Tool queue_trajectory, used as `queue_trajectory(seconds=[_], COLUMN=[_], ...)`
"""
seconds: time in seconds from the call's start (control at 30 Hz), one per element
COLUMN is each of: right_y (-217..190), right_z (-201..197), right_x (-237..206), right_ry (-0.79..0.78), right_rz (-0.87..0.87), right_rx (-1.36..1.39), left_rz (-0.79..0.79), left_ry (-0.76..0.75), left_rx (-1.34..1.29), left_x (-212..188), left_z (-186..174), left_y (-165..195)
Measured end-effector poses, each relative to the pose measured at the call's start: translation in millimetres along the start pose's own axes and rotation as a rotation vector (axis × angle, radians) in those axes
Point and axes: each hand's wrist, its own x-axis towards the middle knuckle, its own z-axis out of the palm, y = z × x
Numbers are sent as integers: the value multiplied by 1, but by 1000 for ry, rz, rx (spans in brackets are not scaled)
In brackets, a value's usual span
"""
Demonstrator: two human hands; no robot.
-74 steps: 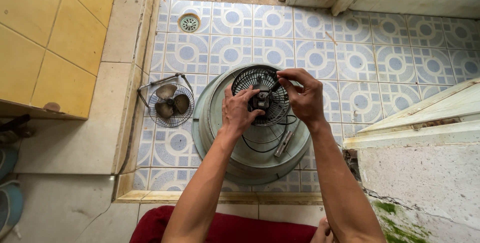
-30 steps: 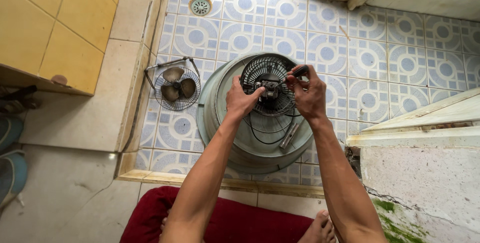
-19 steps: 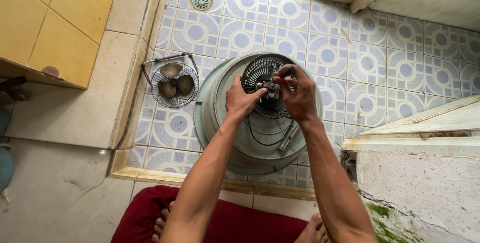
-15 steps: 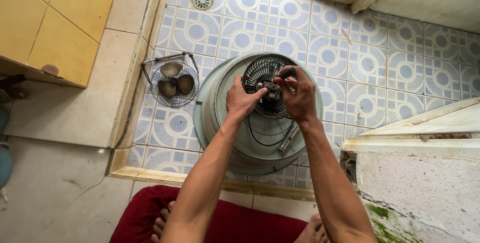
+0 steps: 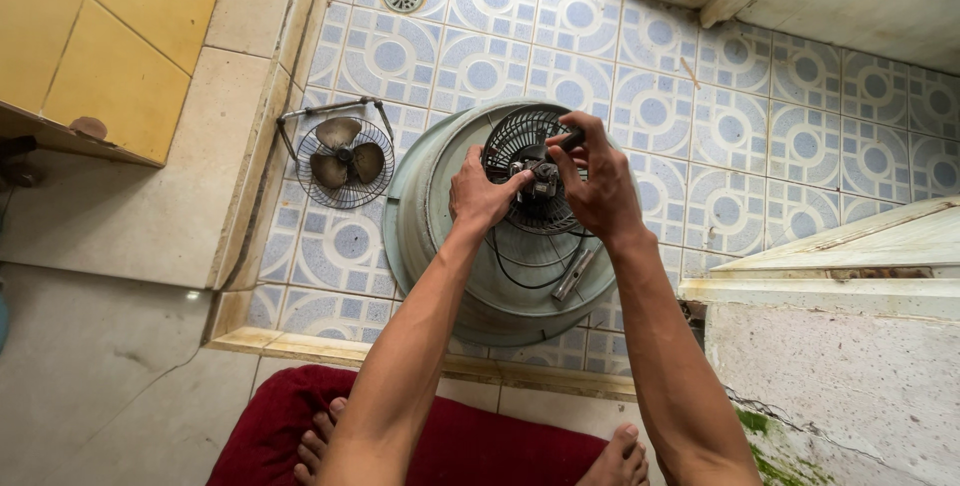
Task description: The person sits on a cushion on the tiled floor and disassembles a small electric fan using a screwdriver. They unscrew fasteners from the rear guard, remove the front guard cage and set it aside, then loosen the blade cap and handle the fan blades and motor hub.
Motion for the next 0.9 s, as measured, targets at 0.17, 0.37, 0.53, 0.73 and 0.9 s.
queue_trajectory(seconds=[0.17,0.37,0.53,0.73,0.9], right_y=[-6,-19,-25,-23,-28], right_z=[0,-14,-18,-25,-23], right_x=[4,5,5,4,3], right_ry=[74,71,157,128,144], right_rz=[-48,-156,-118,-129,-152], right_rx=[-143,36,-32,-10,120], left_rz=[-2,129,105,70,47], left_ry=[-15,28,-3,-35,-45], left_rx=[-1,-73,-70,-90,-89], left_x=[2,-1,0,-5,-6], left_z=[-1,-3,-5,-7,-7], left_y=[1,2,4,9,12])
